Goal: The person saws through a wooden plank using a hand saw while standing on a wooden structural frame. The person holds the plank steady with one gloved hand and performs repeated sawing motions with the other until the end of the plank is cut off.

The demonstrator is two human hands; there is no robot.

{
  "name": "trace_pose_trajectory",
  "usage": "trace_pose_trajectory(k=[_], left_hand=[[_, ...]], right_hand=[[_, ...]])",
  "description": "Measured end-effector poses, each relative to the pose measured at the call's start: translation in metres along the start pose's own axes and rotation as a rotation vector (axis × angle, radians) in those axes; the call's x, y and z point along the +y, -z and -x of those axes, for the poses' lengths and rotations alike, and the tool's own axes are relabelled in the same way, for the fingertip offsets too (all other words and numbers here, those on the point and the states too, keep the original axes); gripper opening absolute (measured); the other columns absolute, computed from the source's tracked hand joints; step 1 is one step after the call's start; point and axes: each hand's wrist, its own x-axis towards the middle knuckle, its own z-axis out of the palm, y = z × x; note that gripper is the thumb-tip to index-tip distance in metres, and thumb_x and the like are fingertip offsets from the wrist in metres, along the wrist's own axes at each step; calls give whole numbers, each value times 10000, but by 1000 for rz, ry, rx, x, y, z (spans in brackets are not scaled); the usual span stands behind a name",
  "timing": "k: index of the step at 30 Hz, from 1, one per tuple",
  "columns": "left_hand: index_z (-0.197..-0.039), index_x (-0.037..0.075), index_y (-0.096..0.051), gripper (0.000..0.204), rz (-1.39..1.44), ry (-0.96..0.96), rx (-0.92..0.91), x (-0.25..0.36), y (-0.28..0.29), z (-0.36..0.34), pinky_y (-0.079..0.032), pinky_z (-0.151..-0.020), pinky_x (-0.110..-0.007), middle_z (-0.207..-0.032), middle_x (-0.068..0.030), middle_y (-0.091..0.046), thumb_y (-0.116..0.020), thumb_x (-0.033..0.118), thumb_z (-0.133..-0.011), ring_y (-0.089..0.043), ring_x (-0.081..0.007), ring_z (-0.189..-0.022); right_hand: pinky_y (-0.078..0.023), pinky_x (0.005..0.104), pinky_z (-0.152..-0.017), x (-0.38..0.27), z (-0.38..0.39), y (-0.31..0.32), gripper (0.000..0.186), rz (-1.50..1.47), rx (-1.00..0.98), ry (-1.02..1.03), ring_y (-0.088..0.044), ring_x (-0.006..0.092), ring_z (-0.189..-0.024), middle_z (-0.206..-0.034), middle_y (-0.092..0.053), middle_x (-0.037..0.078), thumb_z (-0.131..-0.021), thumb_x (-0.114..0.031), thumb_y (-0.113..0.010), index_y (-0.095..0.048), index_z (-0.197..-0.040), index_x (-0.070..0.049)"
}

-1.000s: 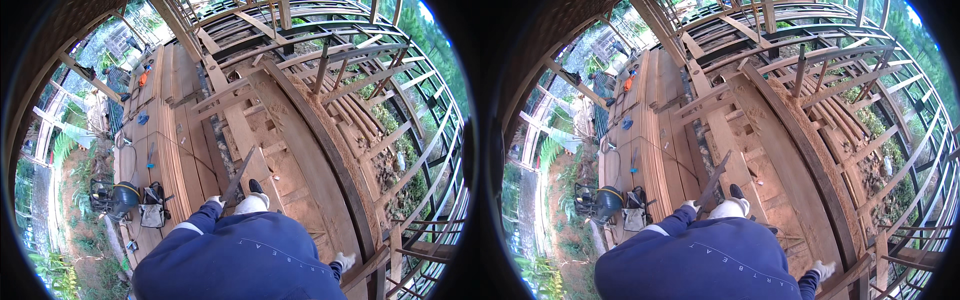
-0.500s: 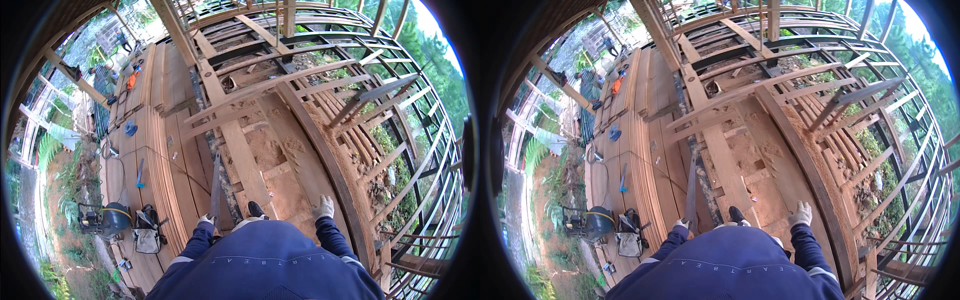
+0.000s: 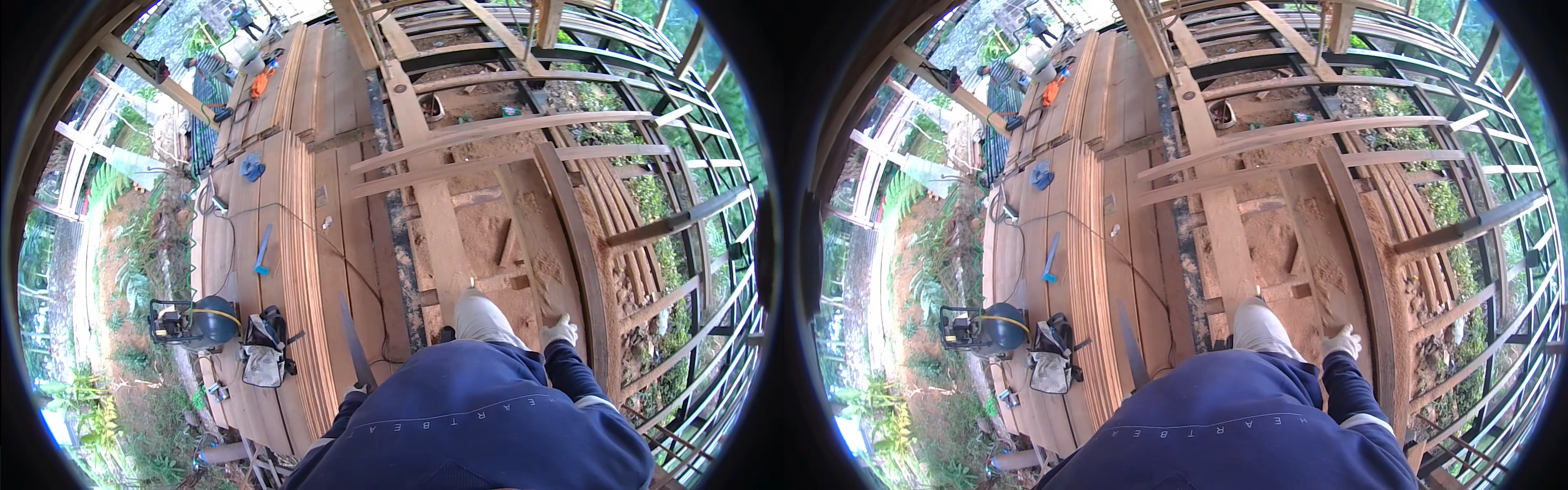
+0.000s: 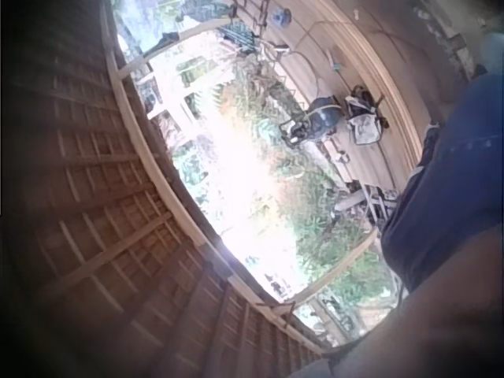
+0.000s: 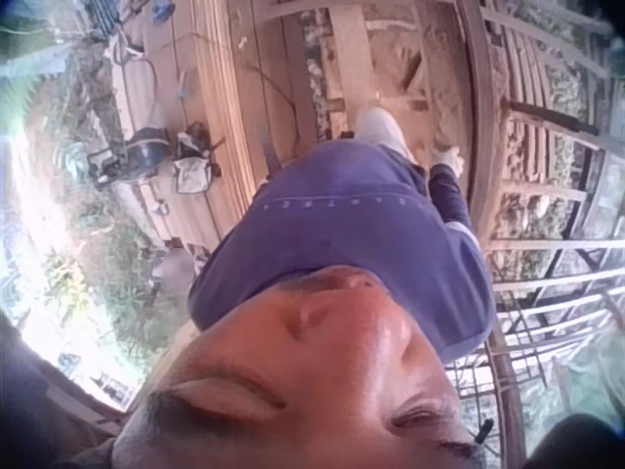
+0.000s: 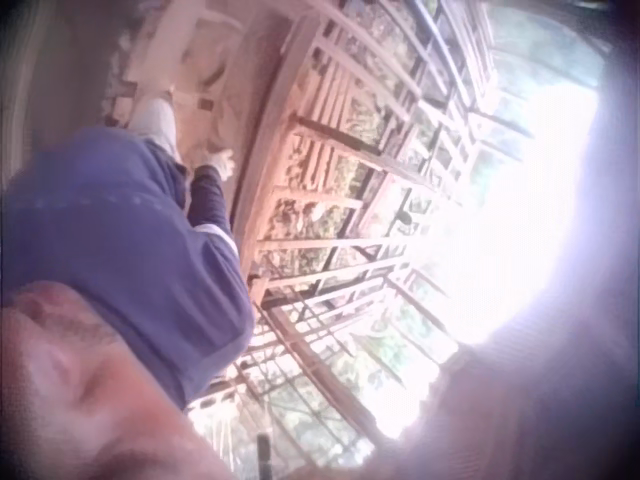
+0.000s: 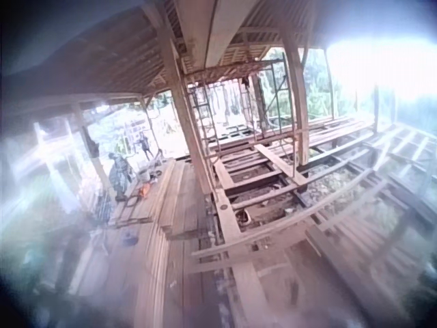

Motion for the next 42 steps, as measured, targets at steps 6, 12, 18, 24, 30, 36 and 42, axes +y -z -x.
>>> trace_pose_trajectory(k=[6, 12, 18, 24, 30, 36, 42], left_hand=[[-1191, 119, -774, 460, -9, 51, -46, 27, -18, -38, -570, -945, -439, -1107, -166, -772, -737, 465, -890, -721, -368, -1104], [-1179, 113, -774, 423, 59, -47, 149, 122, 56, -127, -574, -901, -426, -1069, -157, -777, -737, 429, -900, -730, -368, -1053], [-1058, 35, -766, 227, 389, -169, 257, 314, 198, -178, -556, -712, -378, -788, -112, -730, -760, 225, -936, -705, -218, -732], [-992, 25, -771, 169, 618, -279, 194, 481, 279, -179, -479, -569, -283, -717, 5, -665, -799, 184, -942, -539, -86, -584], [-1011, -16, -775, 130, 757, -630, 43, 633, 295, -217, -525, -739, -301, -902, -24, -736, -784, 90, -936, -608, -108, -774], [-1058, 1, -773, 168, 769, -773, -415, 810, 264, -241, -537, -737, -285, -943, -21, -745, -790, 103, -926, -631, -110, -807], [-1006, 36, -754, 159, 609, -814, -696, 932, 265, -266, -537, -660, -324, -890, -21, -724, -788, 176, -939, -630, -140, -711]], right_hand=[[-397, 526, -1186, -49, -12, 13, 1212, 132, -103, -202, -406, 527, -1446, -1620, -266, 375, -829, -557, -775, -6, -1692, -192], [-321, 525, -1237, -68, -61, 8, 1305, 36, -251, -297, -297, 441, -1546, -1679, -192, 317, -798, -646, -775, 71, -1680, -188], [-101, 787, -1187, -100, -146, -9, 807, 904, -881, 131, -279, 389, -1566, -1696, -321, 131, -1003, -651, -428, -298, -1653, -191], [-177, 697, -1216, -89, -177, -28, 650, 944, -872, 233, -402, 375, -1506, -1607, -454, 157, -992, -554, -470, -524, -1512, -168], [-471, 400, -1125, -147, -146, 88, 481, -69, -257, -198, -622, 366, -1299, -1305, -670, 274, -876, -327, -601, -746, -1196, 2], [-514, 381, -1076, -301, -114, 217, 577, -865, 174, 177, -680, 340, -1224, -1322, -696, 217, -847, -215, -785, -644, -1366, -7], [-544, 432, -987, -514, -103, 272, 639, -728, 337, 963, -691, 381, -1115, -1195, -722, 218, -775, -228, -873, -657, -1339, -18]])
